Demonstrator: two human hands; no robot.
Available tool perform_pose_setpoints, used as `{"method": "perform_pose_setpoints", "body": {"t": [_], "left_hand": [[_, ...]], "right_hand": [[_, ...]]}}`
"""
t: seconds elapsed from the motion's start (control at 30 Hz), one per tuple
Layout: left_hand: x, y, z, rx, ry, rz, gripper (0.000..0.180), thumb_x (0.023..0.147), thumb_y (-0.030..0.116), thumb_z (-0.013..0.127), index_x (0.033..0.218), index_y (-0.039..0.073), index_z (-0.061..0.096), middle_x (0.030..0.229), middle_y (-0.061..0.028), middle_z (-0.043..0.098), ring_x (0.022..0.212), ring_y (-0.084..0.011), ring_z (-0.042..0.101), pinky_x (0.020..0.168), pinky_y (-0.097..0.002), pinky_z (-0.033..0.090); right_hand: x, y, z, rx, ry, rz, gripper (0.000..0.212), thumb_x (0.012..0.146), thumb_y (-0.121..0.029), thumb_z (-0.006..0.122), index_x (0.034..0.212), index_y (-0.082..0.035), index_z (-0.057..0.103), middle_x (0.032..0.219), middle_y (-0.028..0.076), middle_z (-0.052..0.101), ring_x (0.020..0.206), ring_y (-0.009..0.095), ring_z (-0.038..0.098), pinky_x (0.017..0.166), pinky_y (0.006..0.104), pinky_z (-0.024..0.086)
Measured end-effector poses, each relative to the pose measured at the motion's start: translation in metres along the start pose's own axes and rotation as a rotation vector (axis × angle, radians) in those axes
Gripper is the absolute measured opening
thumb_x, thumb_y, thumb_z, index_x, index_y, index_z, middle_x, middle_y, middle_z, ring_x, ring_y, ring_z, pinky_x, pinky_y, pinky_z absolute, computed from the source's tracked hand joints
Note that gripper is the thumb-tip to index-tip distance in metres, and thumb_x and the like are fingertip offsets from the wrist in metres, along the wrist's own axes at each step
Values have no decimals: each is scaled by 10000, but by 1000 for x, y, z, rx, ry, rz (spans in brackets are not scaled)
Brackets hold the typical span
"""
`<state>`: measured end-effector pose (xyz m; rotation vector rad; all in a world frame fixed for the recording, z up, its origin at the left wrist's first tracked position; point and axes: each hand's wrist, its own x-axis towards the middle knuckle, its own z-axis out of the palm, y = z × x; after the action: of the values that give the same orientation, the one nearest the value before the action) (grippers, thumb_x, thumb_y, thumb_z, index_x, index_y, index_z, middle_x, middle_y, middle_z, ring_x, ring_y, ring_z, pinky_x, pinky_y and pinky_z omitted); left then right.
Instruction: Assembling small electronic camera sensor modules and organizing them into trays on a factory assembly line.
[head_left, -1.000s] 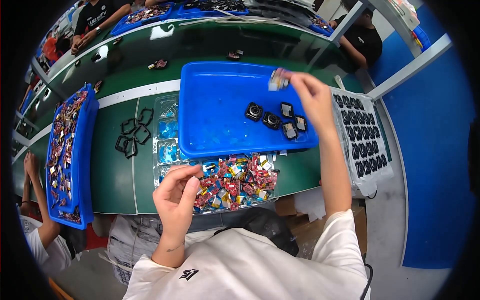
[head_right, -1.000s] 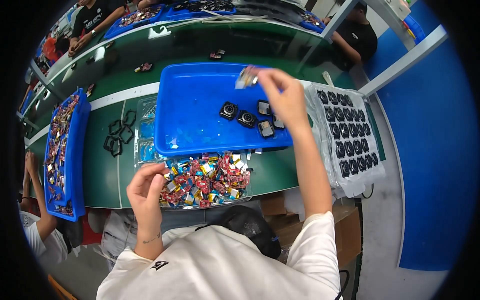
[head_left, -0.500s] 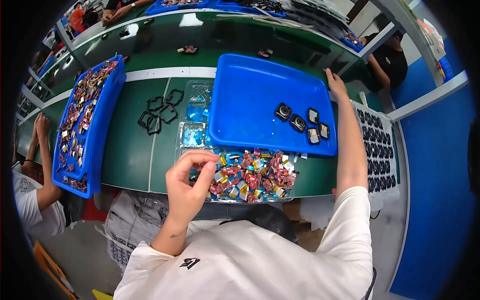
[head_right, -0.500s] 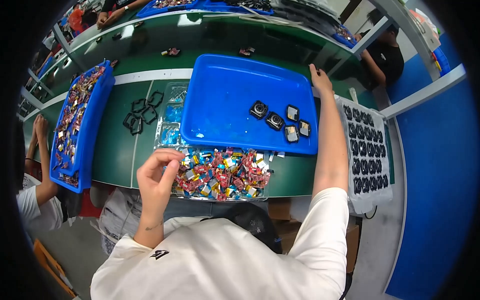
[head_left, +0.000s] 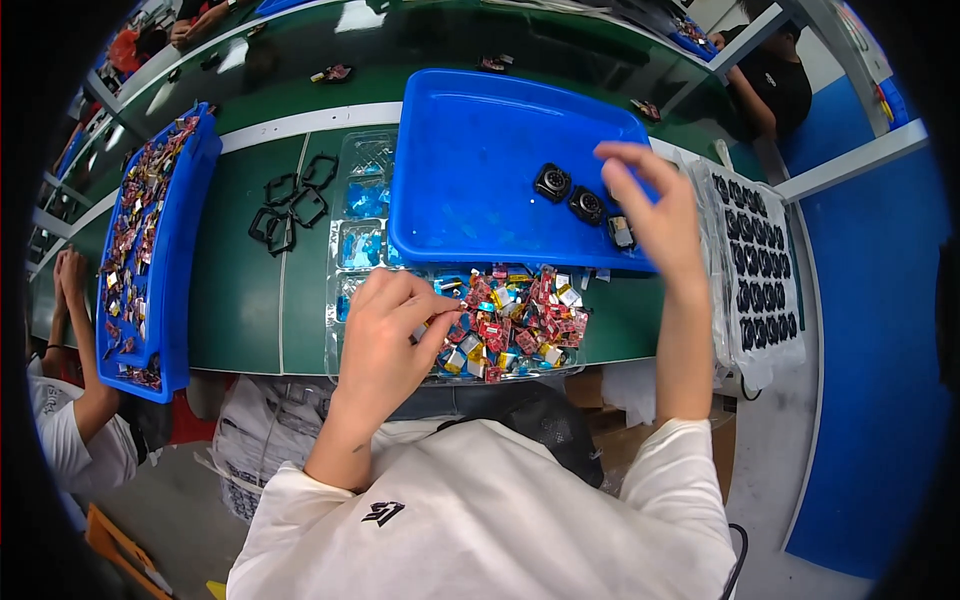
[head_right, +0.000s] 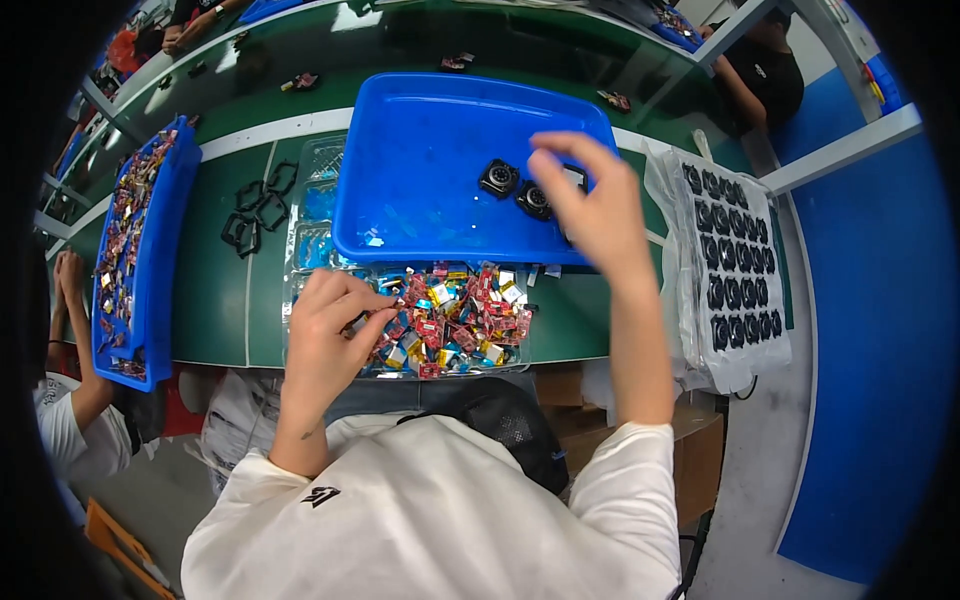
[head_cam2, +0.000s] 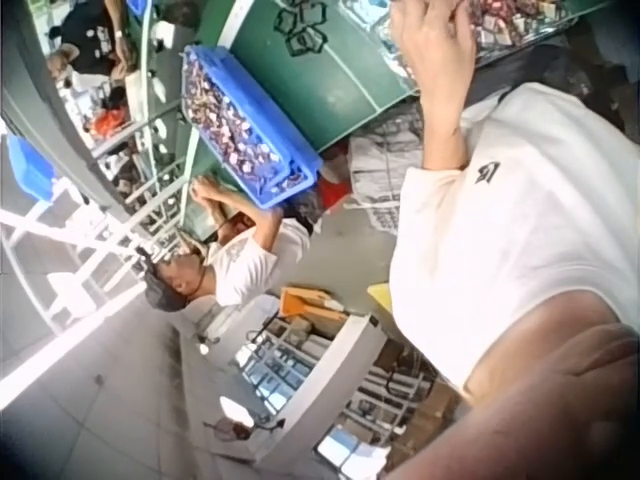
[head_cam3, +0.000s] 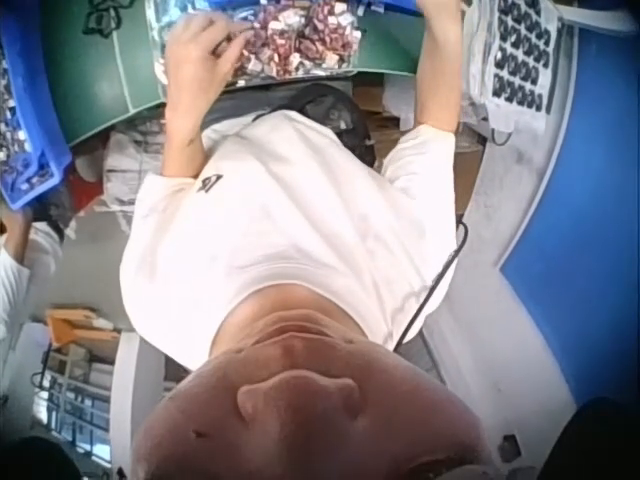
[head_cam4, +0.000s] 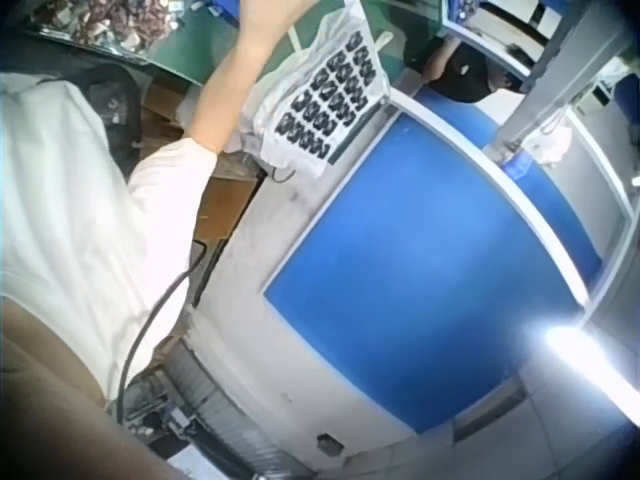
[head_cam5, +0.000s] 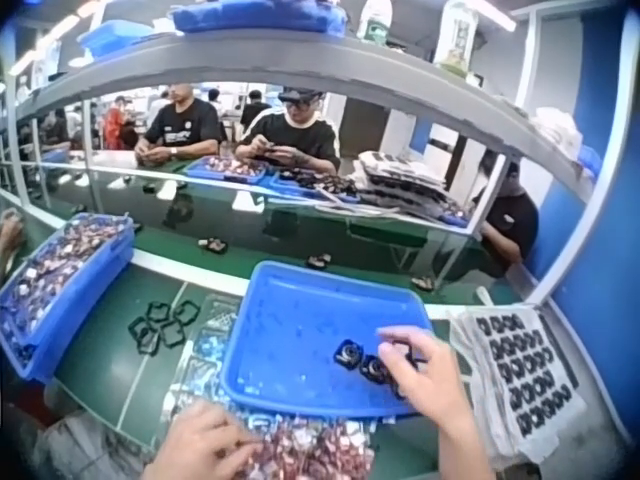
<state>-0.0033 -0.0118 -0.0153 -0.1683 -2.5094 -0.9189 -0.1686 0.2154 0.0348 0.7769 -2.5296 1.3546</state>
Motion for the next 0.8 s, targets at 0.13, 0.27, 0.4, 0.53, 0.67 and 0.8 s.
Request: {"method": "perform_pose_setpoints", "body": {"t": [0.13,0.27,0.4,0.53,0.67,0.8], "left_hand": [[6,9,-5,-223,66,15,157,654,-6,748,797,47,711,730,-40,599,689,-186,527,588,-290,425],[8,9,0,-403,185,15,185,638,-42,754,801,37,712,754,-45,619,658,-153,546,560,-254,420],[13,10,5,-375,322,-1,189,647,-52,746,815,30,713,746,-53,623,676,-168,567,585,-263,435],[10,11,6,-223,286,-24,191,654,-53,741,825,28,713,740,-60,630,709,-179,589,613,-261,443],[9,9,7,-188,299,3,182,664,-62,731,827,16,710,743,-65,638,743,-189,597,637,-258,446],[5,7,-3,-528,276,-82,152,700,-96,692,837,-29,688,787,-93,645,782,-181,594,660,-262,455]], "right_hand": [[-54,-24,26,228,-163,-165,191,803,-38,626,982,4,674,999,105,667,952,197,606,856,313,453],[-67,-42,54,295,-191,-264,248,725,-28,685,971,3,671,1012,125,673,942,243,617,827,339,462],[-75,-55,74,344,-153,-206,311,712,-70,740,1009,-24,665,894,71,669,791,155,614,709,270,477],[-79,-51,81,345,-66,-21,317,740,-29,712,1050,-41,649,784,30,642,697,69,566,617,216,445],[-80,-55,75,471,-101,84,302,737,-28,708,1034,-46,654,763,21,649,714,86,580,623,236,453],[-76,-50,67,60,94,-136,336,715,-20,704,1045,-45,648,943,64,658,862,184,589,723,295,461]]}}
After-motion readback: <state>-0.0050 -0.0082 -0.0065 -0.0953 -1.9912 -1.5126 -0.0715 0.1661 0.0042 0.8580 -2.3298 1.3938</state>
